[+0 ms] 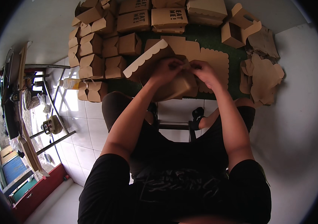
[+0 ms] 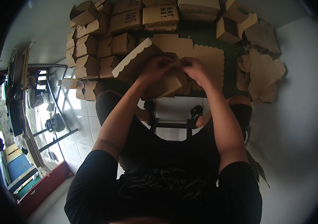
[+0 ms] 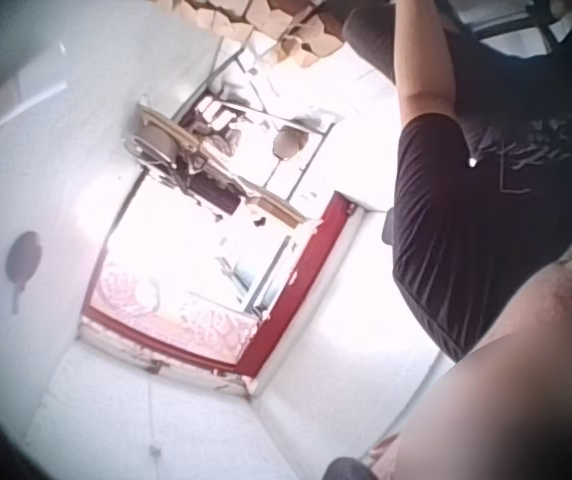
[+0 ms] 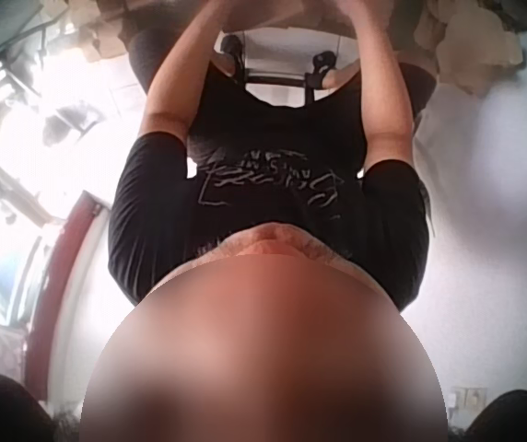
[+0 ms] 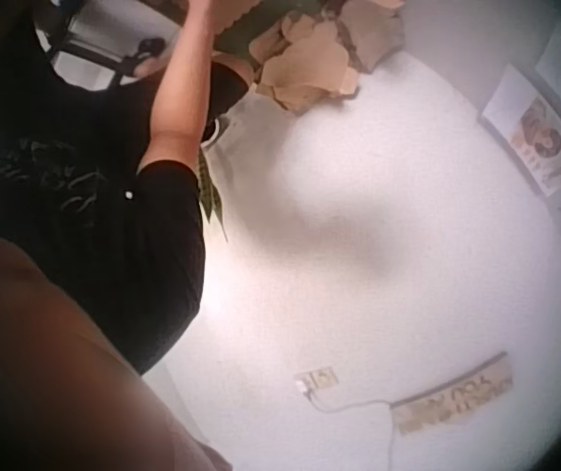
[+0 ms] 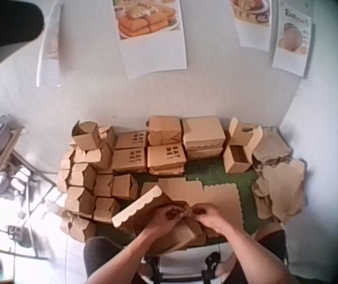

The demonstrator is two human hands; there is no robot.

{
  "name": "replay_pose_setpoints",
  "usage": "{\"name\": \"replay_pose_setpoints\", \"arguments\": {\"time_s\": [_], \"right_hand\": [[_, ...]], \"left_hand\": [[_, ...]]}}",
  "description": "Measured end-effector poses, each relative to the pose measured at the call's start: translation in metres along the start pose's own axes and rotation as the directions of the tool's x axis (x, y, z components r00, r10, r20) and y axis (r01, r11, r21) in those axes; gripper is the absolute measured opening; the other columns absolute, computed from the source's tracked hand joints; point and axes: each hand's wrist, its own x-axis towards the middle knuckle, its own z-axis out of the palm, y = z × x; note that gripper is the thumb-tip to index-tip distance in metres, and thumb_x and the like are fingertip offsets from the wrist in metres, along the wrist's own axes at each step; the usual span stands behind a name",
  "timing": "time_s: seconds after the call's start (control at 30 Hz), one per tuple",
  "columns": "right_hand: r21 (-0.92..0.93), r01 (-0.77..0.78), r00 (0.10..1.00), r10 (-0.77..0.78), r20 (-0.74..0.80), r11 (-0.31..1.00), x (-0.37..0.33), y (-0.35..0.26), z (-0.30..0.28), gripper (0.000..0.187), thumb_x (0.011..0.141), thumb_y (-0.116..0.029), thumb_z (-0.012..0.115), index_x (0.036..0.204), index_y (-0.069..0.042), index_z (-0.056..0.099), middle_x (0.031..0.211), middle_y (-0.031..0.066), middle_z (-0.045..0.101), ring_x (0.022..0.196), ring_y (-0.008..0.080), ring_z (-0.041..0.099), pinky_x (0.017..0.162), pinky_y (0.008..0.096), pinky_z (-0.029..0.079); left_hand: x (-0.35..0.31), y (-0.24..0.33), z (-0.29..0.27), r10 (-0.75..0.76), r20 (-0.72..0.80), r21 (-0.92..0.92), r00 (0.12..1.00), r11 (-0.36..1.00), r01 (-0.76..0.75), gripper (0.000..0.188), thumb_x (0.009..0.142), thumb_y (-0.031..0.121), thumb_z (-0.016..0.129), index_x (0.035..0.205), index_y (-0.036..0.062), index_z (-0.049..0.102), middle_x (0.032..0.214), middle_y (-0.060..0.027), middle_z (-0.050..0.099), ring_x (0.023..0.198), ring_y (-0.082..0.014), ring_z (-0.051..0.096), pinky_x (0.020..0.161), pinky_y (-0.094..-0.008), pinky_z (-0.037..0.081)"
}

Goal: The person assembles flat cardboard pieces into small boxes by folding and interlocking the flaps. They handle multiple flat pieces, fold them into shape, and place the finished boxes on the table.

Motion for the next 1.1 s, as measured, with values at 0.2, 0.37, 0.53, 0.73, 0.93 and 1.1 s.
{"name": "replay_pose_setpoints", "arguments": {"time_s": [0.2,0.37,0.53,0.73,0.93,1.1], "right_hand": [[-0.282,0.041,0.994,-0.066,-0.083,0.959,0.003,0.002,0.000,0.032,0.108,-0.025,0.082,0.128,-0.001,0.082,0.111,0.0068,0.084,0.102,0.0152,0.075,0.095,0.0351,0.059],[-0.234,0.075,0.989,-0.102,-0.108,0.969,0.005,0.003,-0.002,0.030,0.108,-0.025,0.082,0.127,-0.002,0.084,0.109,0.0057,0.085,0.099,0.0140,0.077,0.089,0.0346,0.061],[-0.227,0.058,0.989,-0.087,-0.118,0.972,0.006,0.004,-0.004,0.028,0.108,-0.026,0.082,0.124,-0.003,0.085,0.108,0.0072,0.086,0.097,0.0149,0.078,0.087,0.0344,0.062],[-0.236,0.060,0.989,-0.090,-0.118,0.970,0.007,0.009,-0.003,0.032,0.107,-0.031,0.082,0.123,-0.003,0.086,0.109,0.0108,0.087,0.099,0.0198,0.081,0.091,0.0375,0.062],[-0.197,0.058,0.990,-0.081,-0.115,0.979,0.005,0.009,-0.001,0.033,0.108,-0.030,0.081,0.125,-0.002,0.086,0.110,0.0109,0.087,0.099,0.0184,0.080,0.092,0.0369,0.062],[-0.182,0.047,0.992,-0.067,-0.106,0.982,0.004,0.006,-0.002,0.032,0.108,-0.028,0.081,0.126,-0.002,0.086,0.110,0.0102,0.087,0.099,0.0177,0.080,0.091,0.0362,0.062]], "left_hand": [[0.001,0.001,0.001,-0.115,0.012,-0.132,0.993,0.985,0.115,0.035,0.107,0.029,0.083,0.134,0.0060,0.082,0.120,-0.0071,0.085,0.110,-0.0145,0.080,0.104,-0.0343,0.061],[0.006,-0.006,0.002,-0.191,0.056,-0.255,0.980,0.946,0.199,0.034,0.109,0.022,0.079,0.136,0.0022,0.080,0.119,-0.0086,0.085,0.108,-0.0153,0.081,0.100,-0.0321,0.062],[0.007,-0.009,0.005,-0.216,0.097,-0.486,0.972,0.842,0.235,0.029,0.113,0.006,0.067,0.139,-0.0012,0.077,0.124,-0.0122,0.083,0.107,-0.0182,0.082,0.097,-0.0322,0.065],[0.002,-0.006,0.006,-0.137,0.076,-0.330,0.988,0.931,0.155,0.033,0.112,0.003,0.067,0.144,0.0031,0.075,0.132,-0.0108,0.081,0.116,-0.0183,0.080,0.107,-0.0336,0.062],[0.002,-0.007,0.007,-0.149,0.045,-0.411,0.988,0.898,0.155,0.033,0.109,0.008,0.078,0.141,0.0067,0.075,0.133,-0.0117,0.081,0.118,-0.0174,0.079,0.108,-0.0330,0.061],[0.002,-0.007,0.006,-0.164,0.023,-0.265,0.986,0.950,0.164,0.041,0.102,0.023,0.090,0.139,0.0101,0.077,0.130,-0.0093,0.083,0.121,-0.0179,0.078,0.108,-0.0345,0.060]]}}
